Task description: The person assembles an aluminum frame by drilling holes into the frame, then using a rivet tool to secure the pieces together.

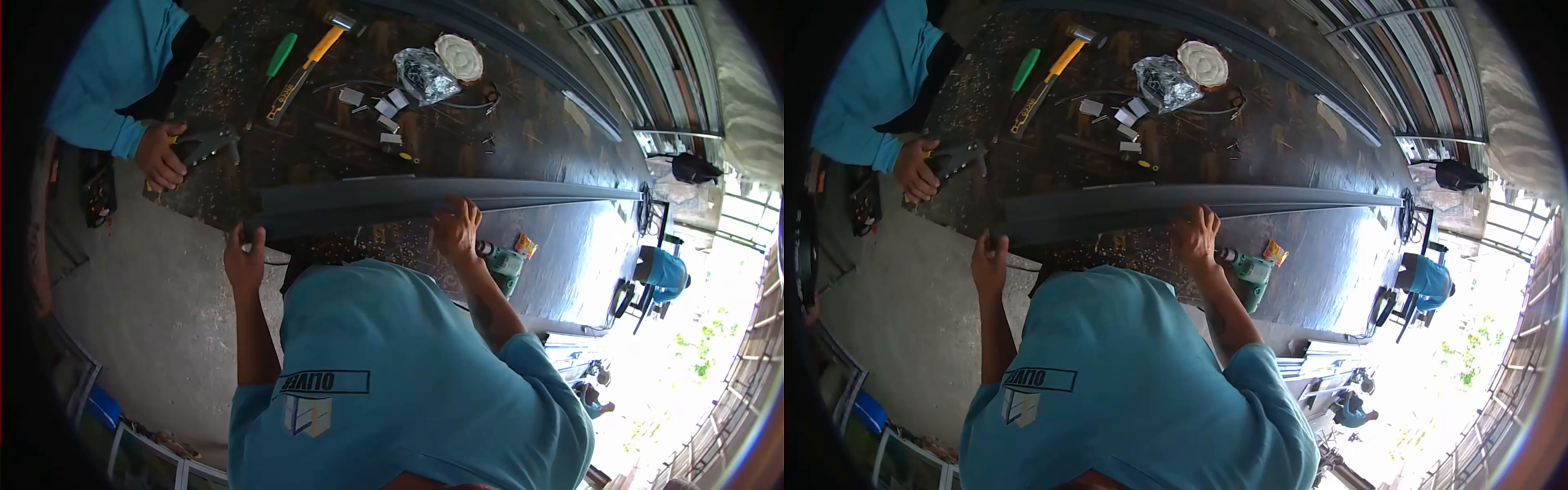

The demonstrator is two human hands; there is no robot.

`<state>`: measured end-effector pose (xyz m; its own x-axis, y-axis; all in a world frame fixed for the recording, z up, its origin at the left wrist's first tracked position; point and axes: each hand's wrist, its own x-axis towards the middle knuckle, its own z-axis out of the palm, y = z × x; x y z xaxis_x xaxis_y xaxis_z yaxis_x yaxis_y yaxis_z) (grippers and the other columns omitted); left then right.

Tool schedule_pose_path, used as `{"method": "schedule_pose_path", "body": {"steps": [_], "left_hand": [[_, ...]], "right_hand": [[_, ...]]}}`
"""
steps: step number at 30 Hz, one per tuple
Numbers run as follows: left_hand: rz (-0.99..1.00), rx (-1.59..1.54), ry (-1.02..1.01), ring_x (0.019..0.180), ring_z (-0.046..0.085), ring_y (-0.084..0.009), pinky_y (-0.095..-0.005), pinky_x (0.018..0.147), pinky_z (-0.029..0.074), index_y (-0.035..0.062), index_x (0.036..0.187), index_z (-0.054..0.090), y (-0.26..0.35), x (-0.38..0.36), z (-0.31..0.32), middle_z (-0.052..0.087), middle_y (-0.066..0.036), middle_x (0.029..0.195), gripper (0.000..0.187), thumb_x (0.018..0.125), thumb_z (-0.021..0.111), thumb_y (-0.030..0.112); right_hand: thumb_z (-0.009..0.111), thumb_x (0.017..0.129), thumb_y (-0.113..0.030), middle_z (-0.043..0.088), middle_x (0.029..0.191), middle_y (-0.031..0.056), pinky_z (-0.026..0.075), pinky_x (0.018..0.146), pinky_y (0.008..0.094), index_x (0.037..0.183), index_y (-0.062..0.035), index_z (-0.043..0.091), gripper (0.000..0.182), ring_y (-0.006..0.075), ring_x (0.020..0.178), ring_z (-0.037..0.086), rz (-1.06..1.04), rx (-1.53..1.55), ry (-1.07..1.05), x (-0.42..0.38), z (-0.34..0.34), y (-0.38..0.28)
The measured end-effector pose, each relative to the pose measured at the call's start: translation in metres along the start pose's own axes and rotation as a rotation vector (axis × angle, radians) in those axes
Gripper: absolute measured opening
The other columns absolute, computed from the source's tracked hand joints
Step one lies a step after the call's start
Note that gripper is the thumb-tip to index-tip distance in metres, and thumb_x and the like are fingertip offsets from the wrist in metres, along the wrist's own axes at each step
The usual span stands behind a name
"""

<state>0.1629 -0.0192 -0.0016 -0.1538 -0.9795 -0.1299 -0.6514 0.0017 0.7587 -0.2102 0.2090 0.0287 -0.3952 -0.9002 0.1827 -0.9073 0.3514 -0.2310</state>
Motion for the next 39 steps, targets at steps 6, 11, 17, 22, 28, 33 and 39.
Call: {"method": "schedule_pose_path", "body": {"steps": [6,11,17,22,28,33,39], "left_hand": [[0.204,0.236,-0.200,0.109,0.061,-0.0414,-0.0495,0.096,0.046,-0.0023,0.122,0.063,-0.003,-0.039,0.027,0.065,-0.024,0.115,0.057,0.081,0.079,0.034],[0.241,0.273,-0.162,0.107,0.062,-0.0418,-0.0500,0.095,0.046,-0.0030,0.119,0.064,0.008,-0.035,0.046,0.066,-0.025,0.114,0.056,0.080,0.078,0.035],[0.126,0.206,-0.215,0.101,0.065,-0.0420,-0.0481,0.089,0.051,-0.0038,0.117,0.065,0.002,-0.033,0.045,0.067,-0.025,0.107,0.056,0.080,0.078,0.037],[0.090,0.209,-0.263,0.096,0.066,-0.0404,-0.0469,0.082,0.052,-0.0027,0.115,0.064,0.002,-0.034,0.041,0.068,-0.024,0.100,0.055,0.080,0.079,0.037],[0.015,0.055,-0.227,0.089,0.067,-0.0389,-0.0475,0.078,0.051,0.0004,0.104,0.067,0.016,-0.043,0.037,0.068,-0.021,0.091,0.041,0.081,0.077,0.033],[0.054,0.096,-0.148,0.091,0.069,-0.0381,-0.0456,0.078,0.052,0.0011,0.100,0.070,0.006,-0.028,0.040,0.071,-0.021,0.087,0.035,0.091,0.064,0.035],[0.011,-0.100,-0.129,0.097,0.069,-0.0397,-0.0435,0.081,0.052,0.0015,0.103,0.072,0.075,-0.004,0.024,0.072,-0.022,0.096,0.042,0.096,0.059,0.040]], "right_hand": [[0.078,0.071,-0.018,0.055,0.125,0.0132,0.035,0.104,0.0528,0.094,-0.0120,0.075,0.024,0.0385,0.124,0.046,0.188,-0.063,-0.044,-0.045,-0.001,0.040],[0.077,0.072,-0.019,0.057,0.125,0.0111,0.037,0.104,0.0511,0.100,-0.0135,0.074,0.029,0.0371,0.122,0.049,0.264,0.080,-0.047,-0.035,-0.012,0.044],[0.075,0.078,-0.029,0.058,0.133,0.0079,0.038,0.104,0.0516,0.121,-0.0186,0.068,0.045,0.0347,0.127,0.049,0.152,0.188,-0.131,0.003,0.009,0.042],[0.073,0.082,-0.030,0.063,0.130,0.0072,0.037,0.104,0.0522,0.121,-0.0201,0.067,0.041,0.0313,0.125,0.054,0.094,-0.028,-0.283,0.029,0.019,0.042],[0.064,0.090,-0.026,0.072,0.099,0.0078,0.043,0.092,0.0521,0.109,-0.0171,0.067,0.021,0.0334,0.099,0.066,-0.099,0.108,-0.300,0.050,0.016,0.060],[0.064,0.092,-0.021,0.070,0.104,0.0111,0.045,0.092,0.0526,0.112,-0.0154,0.062,0.021,0.0355,0.103,0.064,-0.016,0.103,-0.489,0.060,0.005,0.055],[0.064,0.094,-0.024,0.060,0.125,0.0155,0.041,0.099,0.0542,0.131,-0.0162,0.057,0.039,0.0349,0.122,0.053,-0.041,0.124,-0.639,0.070,-0.019,0.018]]}}
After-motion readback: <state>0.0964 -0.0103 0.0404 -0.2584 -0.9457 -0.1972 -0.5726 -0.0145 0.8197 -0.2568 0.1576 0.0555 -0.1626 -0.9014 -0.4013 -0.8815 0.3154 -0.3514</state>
